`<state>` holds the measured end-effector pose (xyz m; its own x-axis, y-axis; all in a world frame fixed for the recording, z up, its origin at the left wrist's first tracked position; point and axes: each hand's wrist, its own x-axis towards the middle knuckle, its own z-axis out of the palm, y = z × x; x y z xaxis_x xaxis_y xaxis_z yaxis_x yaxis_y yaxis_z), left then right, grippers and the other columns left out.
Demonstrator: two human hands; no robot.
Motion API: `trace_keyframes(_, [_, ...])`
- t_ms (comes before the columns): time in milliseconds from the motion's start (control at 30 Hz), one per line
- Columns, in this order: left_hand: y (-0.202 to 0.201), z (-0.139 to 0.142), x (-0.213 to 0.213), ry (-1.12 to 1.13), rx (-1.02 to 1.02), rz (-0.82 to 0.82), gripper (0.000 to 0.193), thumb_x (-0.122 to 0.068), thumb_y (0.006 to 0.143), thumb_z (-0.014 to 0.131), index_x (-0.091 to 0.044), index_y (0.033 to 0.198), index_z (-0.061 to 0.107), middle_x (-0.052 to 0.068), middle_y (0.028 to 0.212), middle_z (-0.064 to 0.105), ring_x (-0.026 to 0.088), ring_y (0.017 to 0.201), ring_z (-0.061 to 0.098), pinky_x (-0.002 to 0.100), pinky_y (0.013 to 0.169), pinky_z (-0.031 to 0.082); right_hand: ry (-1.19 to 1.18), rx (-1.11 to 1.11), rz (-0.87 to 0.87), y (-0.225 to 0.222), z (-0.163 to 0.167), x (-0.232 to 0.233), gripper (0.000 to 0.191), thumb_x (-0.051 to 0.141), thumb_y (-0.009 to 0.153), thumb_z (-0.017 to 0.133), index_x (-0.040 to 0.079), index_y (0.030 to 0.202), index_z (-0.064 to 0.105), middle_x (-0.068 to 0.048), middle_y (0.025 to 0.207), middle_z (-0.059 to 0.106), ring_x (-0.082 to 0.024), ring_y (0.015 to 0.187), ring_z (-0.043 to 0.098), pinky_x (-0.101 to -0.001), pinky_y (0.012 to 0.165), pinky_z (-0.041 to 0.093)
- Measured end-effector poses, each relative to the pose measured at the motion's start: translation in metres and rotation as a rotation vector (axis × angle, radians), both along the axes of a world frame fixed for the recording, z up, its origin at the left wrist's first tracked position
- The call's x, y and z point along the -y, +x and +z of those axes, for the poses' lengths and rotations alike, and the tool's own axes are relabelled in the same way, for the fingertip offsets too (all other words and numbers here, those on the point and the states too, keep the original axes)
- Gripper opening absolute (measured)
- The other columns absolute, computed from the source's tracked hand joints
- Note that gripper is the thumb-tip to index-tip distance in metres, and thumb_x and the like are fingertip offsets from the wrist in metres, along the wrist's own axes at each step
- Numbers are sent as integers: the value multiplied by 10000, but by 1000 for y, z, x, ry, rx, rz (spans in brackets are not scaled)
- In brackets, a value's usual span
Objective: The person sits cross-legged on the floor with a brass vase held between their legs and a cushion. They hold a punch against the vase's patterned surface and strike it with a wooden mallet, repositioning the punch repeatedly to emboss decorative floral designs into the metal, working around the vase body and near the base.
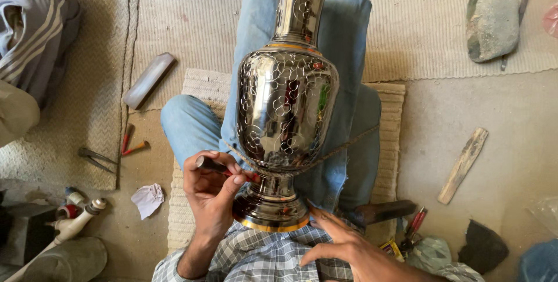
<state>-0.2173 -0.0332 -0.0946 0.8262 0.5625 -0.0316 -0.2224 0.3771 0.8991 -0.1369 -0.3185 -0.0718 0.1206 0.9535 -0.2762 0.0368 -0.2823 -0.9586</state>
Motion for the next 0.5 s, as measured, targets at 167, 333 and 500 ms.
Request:
trace_keyframes(167, [1,-1,-4,11,-17,9,499,114,928,701,-56,1339,475,126,1051,610,183,977,646,433,866,654,17,14,-11,-3,-1,-1,355,397,926,712,159,1178,787,-291,1740,133,-439,1584,89,-550,1276,126])
trace_keyframes(333, [1,1,-6,-32,-23,17,479,93,932,708,-61,1324,480,119,1040,612,201,927,672,449,816,679,-29,-15,7,-4,0,-2,367,411,947,670,168,1200,777,-273,1734,121,-424,1583,70,-542,1275,120])
trace_keyframes(500, [2,9,-10,-10,-65,94,479,94,923,702,-44,1328,488,124,1130,602,186,1016,633,415,831,640,-52,-248,-57,0,-5,-4,437,485,931,675,162,1215,755,-237,1742,118,-393,1576,64,-548,1264,132])
